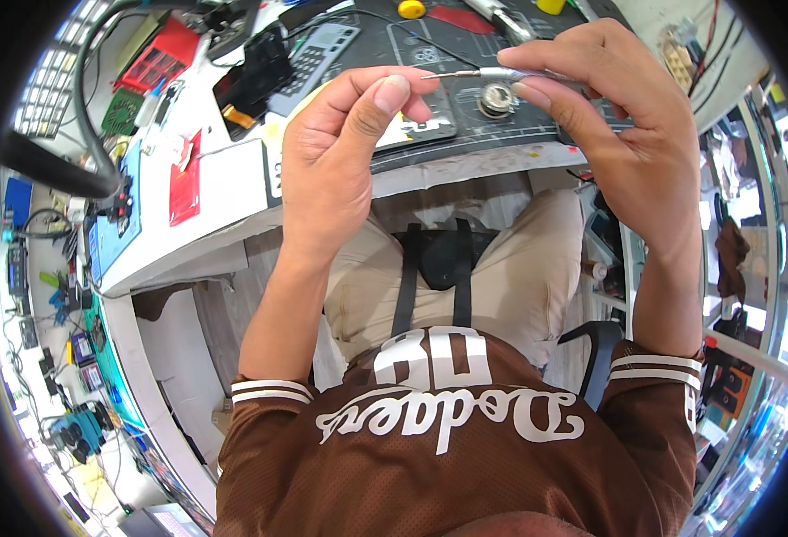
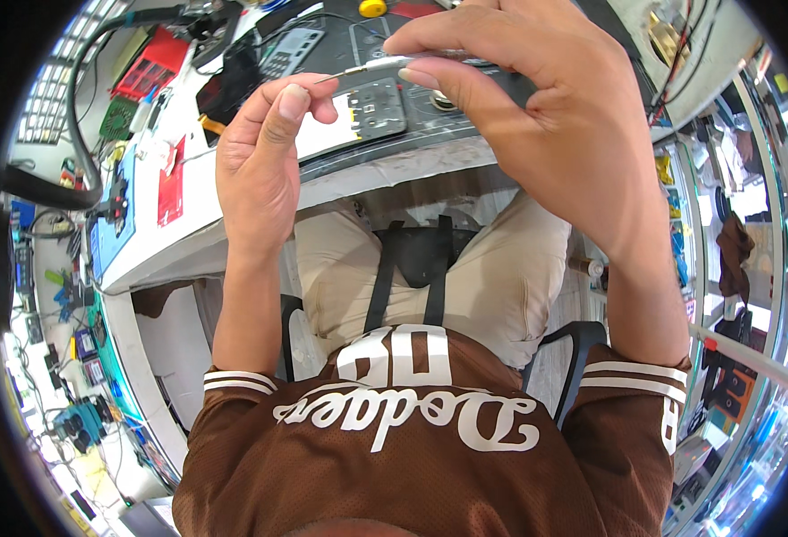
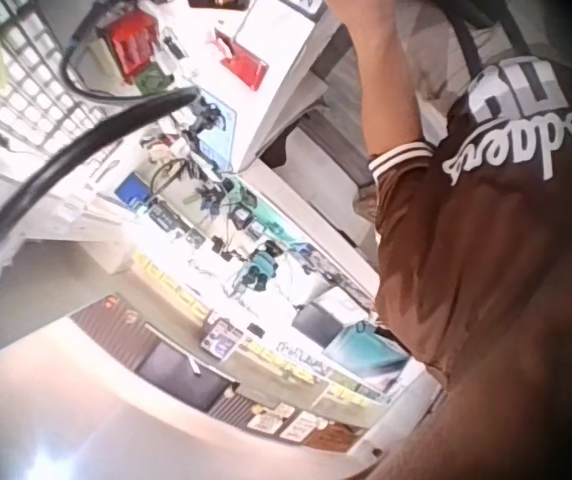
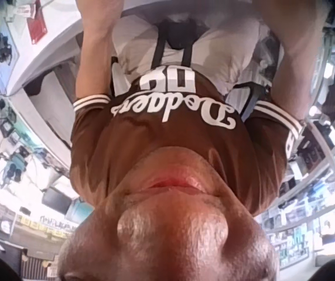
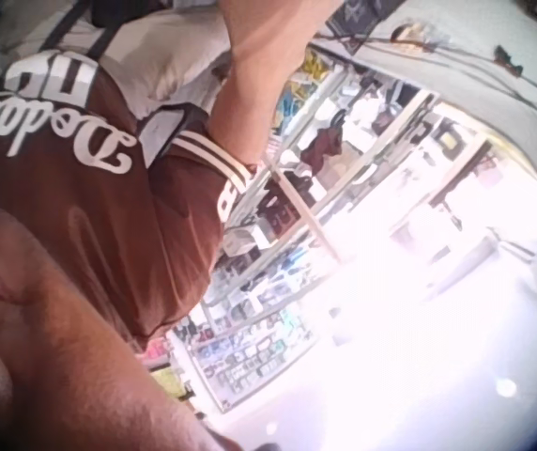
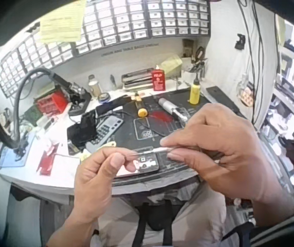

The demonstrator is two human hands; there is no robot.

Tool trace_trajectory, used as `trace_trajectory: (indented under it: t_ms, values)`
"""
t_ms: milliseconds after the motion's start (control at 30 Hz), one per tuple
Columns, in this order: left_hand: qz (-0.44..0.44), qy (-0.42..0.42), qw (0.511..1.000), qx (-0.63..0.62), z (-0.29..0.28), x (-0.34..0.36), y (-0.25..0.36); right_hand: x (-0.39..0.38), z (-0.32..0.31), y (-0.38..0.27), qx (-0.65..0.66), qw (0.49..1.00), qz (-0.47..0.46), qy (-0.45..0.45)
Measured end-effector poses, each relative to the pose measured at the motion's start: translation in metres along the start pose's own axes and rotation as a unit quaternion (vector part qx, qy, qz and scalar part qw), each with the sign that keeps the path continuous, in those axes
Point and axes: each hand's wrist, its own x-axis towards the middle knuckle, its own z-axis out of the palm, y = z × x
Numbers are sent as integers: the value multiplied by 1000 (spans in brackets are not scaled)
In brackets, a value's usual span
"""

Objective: The person disassembles a smartphone, applies adhesive to the battery area, and uses a screwdriver to remove and reposition internal components. The person handles the phone, a battery, a screwdriver, and a small tube of adhesive while working at a cluttered electronics repair bench.

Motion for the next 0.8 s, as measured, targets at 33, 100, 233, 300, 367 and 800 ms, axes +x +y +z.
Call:
trace_trajectory:
  t_ms: [33,100,233,300,367,800]
  values:
    - [4,10,1000,2,-2,-3,4,3,1,-3,-20,999,-33,-1]
    - [14,21,1000,10,-8,-8,11,9,2,-11,-28,998,-61,-11]
    - [9,45,998,53,-15,-17,24,22,20,-34,-115,986,-112,54]
    - [24,60,994,84,-17,-19,28,27,30,-53,-179,974,-108,94]
    - [42,74,988,129,-20,-21,30,29,20,-49,-147,976,-141,71]
    - [232,-17,836,497,-29,0,18,26,9,-34,-105,992,-64,-40]
